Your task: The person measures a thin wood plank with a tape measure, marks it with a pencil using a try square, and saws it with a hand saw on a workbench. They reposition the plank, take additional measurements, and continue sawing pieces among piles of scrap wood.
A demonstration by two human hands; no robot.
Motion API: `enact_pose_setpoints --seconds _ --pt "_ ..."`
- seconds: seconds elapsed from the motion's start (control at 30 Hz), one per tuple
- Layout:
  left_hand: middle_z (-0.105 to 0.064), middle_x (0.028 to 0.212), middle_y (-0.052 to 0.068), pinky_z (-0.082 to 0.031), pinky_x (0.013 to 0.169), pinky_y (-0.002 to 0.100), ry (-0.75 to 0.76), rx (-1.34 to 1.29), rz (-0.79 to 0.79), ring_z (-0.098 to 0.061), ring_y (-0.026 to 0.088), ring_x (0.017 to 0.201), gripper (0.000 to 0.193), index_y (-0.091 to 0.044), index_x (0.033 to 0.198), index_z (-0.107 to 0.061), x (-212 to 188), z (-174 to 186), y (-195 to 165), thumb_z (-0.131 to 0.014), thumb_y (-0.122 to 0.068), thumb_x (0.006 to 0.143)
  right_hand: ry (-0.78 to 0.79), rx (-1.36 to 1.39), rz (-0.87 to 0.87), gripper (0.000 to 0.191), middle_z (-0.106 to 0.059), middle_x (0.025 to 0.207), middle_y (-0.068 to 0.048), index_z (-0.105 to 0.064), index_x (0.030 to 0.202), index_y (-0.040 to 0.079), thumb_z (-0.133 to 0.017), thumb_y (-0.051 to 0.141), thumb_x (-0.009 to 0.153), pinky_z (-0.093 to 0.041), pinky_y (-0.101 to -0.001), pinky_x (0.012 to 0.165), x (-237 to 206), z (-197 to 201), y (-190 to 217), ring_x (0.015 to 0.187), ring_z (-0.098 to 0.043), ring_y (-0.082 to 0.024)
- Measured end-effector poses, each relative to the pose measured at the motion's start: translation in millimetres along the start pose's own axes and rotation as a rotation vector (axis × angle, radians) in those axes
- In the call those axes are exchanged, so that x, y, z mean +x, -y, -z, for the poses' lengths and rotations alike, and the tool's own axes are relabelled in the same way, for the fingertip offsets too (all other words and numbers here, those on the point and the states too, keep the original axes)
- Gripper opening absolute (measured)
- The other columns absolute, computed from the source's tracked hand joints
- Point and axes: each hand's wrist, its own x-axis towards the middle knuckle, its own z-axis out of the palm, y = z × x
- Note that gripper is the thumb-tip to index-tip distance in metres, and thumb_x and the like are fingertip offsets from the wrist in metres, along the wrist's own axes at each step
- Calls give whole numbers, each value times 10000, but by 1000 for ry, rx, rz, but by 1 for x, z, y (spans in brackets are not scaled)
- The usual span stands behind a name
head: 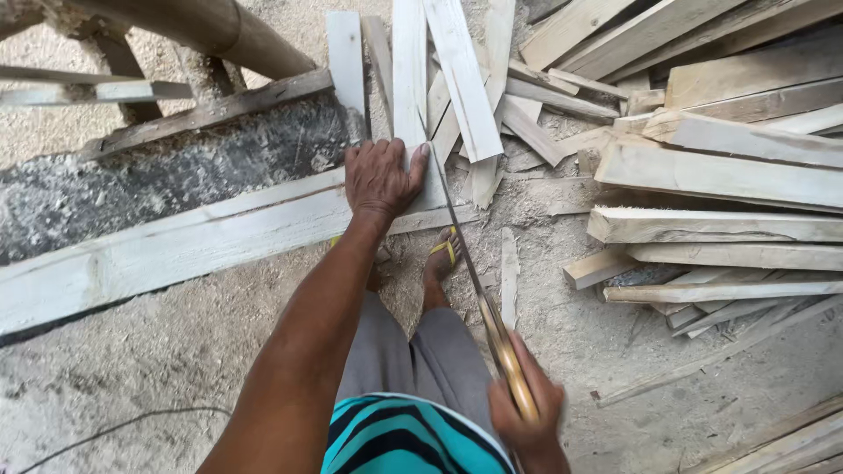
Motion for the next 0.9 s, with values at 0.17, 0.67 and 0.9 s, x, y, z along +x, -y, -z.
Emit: enact_pose_setpoints --seconds 0.17,0.67,0.9 --pt "-587 748 72 -336 820 435 -95 -13 -45 -483 221 754 585 -153 826 -636 -3 -1 4 -334 -610 1033 101 108 -270 480 -723 761 -174 -640 1318 -44 -599 44 848 -547 -278 449 146 -104 -54 549 -663 -173" --pt "-548 712 65 -341 801 411 -153 -7 -71 -471 223 732 616 -153 792 -622 -3 -1 2 -336 -643 1033 51 157 -194 476 -728 782 -167 -663 1320 -48 -631 18 849 -537 -284 489 125 -92 -50 589 -667 -173" --pt "-542 702 60 -344 782 415 -78 58 -52 -463 225 721 586 -156 803 -613 1 -4 4 -349 -625 1034 46 27 -227 592 -773 984 -167 -555 1390 -53 -569 -16 799 -580 -273 492 25 -29 -20 596 -777 -156"
